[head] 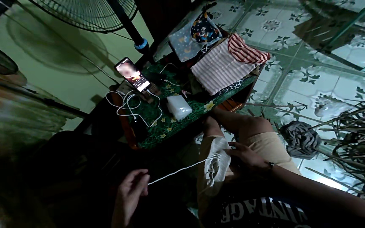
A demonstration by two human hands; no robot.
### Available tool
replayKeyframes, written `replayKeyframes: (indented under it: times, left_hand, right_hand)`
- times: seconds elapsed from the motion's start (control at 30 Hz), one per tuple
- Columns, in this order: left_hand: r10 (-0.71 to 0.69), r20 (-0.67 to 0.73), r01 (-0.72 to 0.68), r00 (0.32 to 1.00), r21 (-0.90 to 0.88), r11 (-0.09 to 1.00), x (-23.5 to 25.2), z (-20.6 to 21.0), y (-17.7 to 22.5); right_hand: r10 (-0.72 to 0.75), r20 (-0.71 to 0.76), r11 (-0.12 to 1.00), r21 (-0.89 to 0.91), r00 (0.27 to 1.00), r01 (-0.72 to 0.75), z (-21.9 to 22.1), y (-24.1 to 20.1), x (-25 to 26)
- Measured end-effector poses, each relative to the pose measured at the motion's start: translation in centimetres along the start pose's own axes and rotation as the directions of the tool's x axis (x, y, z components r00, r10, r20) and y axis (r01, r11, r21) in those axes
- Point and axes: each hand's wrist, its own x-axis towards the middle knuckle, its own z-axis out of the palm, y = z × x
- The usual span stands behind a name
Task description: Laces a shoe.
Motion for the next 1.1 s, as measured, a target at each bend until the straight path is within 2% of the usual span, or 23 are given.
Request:
replayKeyframes:
  times: [0.07, 0.1, 0.27, 0.4, 0.67, 0.73, 0.8, 0.9, 1.0, 1.1]
  left_hand:
    - [-0.101, 0.06, 0.079, 0.993, 0.296, 0.952, -0.1, 0.0, -0.5]
    - [-0.142, 0.095, 0.096, 0.985, 0.378, 0.921, -0.1, 0.1, -0.9]
    - [-0.364, 0.154, 0.186, 0.918, 0.645, 0.741, 0.3, 0.9, -1.2]
    - [-0.421, 0.131, 0.188, 0.898, 0.75, 0.634, 0.4, 0.6, -1.4]
    - [-0.467, 0.066, 0.251, 0.882, 0.773, 0.583, 0.5, -0.4, -2.3]
    - [-0.432, 0.06, 0.255, 0.9, 0.731, 0.633, 0.6, -0.1, -2.1]
    - [-0.288, 0.076, 0.184, 0.955, 0.608, 0.772, 0.6, 0.3, -2.4]
    - [-0.134, 0.089, 0.088, 0.987, 0.4, 0.912, 1.3, 1.5, -1.7]
    - [-0.052, 0.031, 0.047, 0.998, 0.142, 0.989, 2.1, 3.4, 0.2]
    - [-0.034, -0.055, 0.023, 0.998, -0.177, 0.984, 2.9, 5.6, 2.8]
  right_hand:
    - [0.009, 0.0, 1.0, 0.004, 1.0, -0.009, 0.1, -0.2, 0.0]
    - [0.012, 0.004, 1.0, 0.005, 1.0, -0.012, 0.1, -0.2, 0.0]
    - [-0.006, 0.006, 1.0, 0.0, 1.0, 0.006, -0.1, 0.1, 0.0]
    - [-0.022, -0.005, 1.0, -0.02, 1.0, 0.022, -0.1, 0.2, 0.1]
    - [-0.124, -0.07, 0.984, -0.137, 0.99, 0.114, -0.1, -0.3, 0.0]
    - [-0.227, -0.091, 0.949, -0.247, 0.97, 0.199, -0.3, -0.1, 0.2]
    - [-0.35, -0.074, 0.883, -0.36, 0.934, 0.303, -0.4, -0.1, 0.2]
    - [-0.498, 0.023, 0.757, -0.476, 0.867, 0.448, -0.1, -0.2, 0.2]
    - [-0.558, 0.117, 0.675, -0.512, 0.821, 0.532, 0.4, -0.4, 0.3]
    - [-0.591, 0.186, 0.605, -0.541, 0.785, 0.584, 1.1, -0.8, 0.1]
